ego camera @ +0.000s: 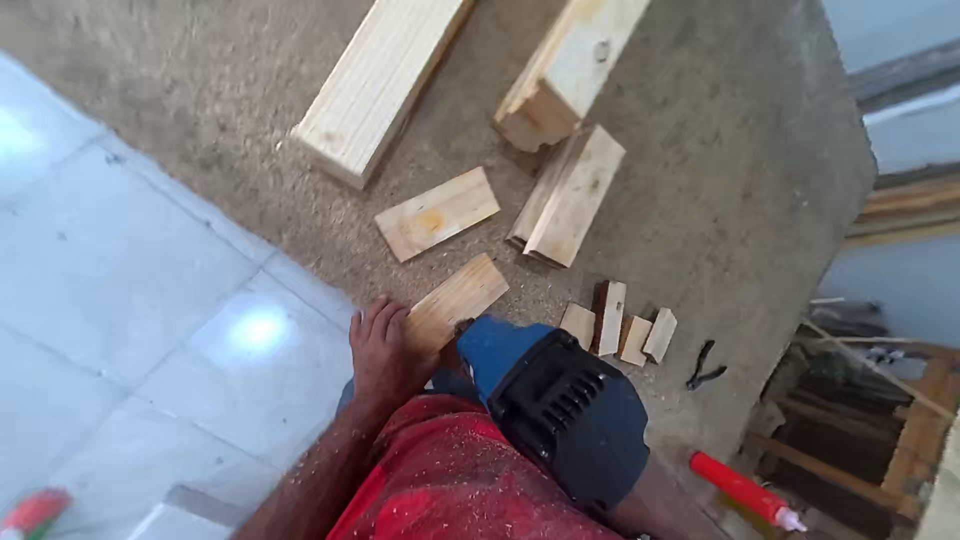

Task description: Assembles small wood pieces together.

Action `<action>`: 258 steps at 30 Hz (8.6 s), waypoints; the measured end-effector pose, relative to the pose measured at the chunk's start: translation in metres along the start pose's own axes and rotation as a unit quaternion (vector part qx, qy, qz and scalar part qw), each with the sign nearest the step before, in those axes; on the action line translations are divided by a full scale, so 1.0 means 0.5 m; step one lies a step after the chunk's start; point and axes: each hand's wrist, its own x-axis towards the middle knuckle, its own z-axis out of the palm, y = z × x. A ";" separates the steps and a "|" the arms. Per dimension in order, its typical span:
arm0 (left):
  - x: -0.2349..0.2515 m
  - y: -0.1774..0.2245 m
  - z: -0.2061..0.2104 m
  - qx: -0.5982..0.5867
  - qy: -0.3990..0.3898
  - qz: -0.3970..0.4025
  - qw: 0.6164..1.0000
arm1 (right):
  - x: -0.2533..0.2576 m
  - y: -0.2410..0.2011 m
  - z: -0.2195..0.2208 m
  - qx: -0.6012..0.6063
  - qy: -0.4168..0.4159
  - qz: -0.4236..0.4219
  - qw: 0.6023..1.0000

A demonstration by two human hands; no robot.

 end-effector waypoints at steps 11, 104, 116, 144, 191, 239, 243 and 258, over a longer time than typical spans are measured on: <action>0.107 0.044 -0.203 -0.055 -0.044 -0.099 0.993 | -0.061 0.330 0.096 0.384 0.396 0.185 0.813; -0.004 0.400 -0.145 -0.040 -0.128 0.365 0.921 | -0.001 0.173 0.202 0.706 0.289 -0.254 0.595; -0.006 0.393 -0.136 -0.060 -0.098 0.390 0.914 | 0.018 0.184 0.215 0.715 0.273 -0.309 0.565; -0.023 0.201 -0.066 -0.468 -0.062 -0.355 0.807 | 0.327 0.667 0.100 0.309 0.452 0.258 0.796; -0.081 0.033 -0.082 -0.480 -0.099 -0.351 0.798 | -0.068 0.063 0.042 0.260 0.184 -0.067 0.946; 0.079 0.322 -0.096 -0.541 -0.457 -0.326 0.626 | 0.122 0.167 0.160 0.440 0.271 -0.210 0.830; 0.078 0.365 -0.137 -0.483 -0.550 -0.276 0.623 | 0.107 0.123 0.153 0.224 0.448 -0.275 0.821; 0.033 0.388 -0.174 -0.372 -0.359 0.167 0.840 | 0.063 0.082 0.164 0.447 0.338 -0.244 0.792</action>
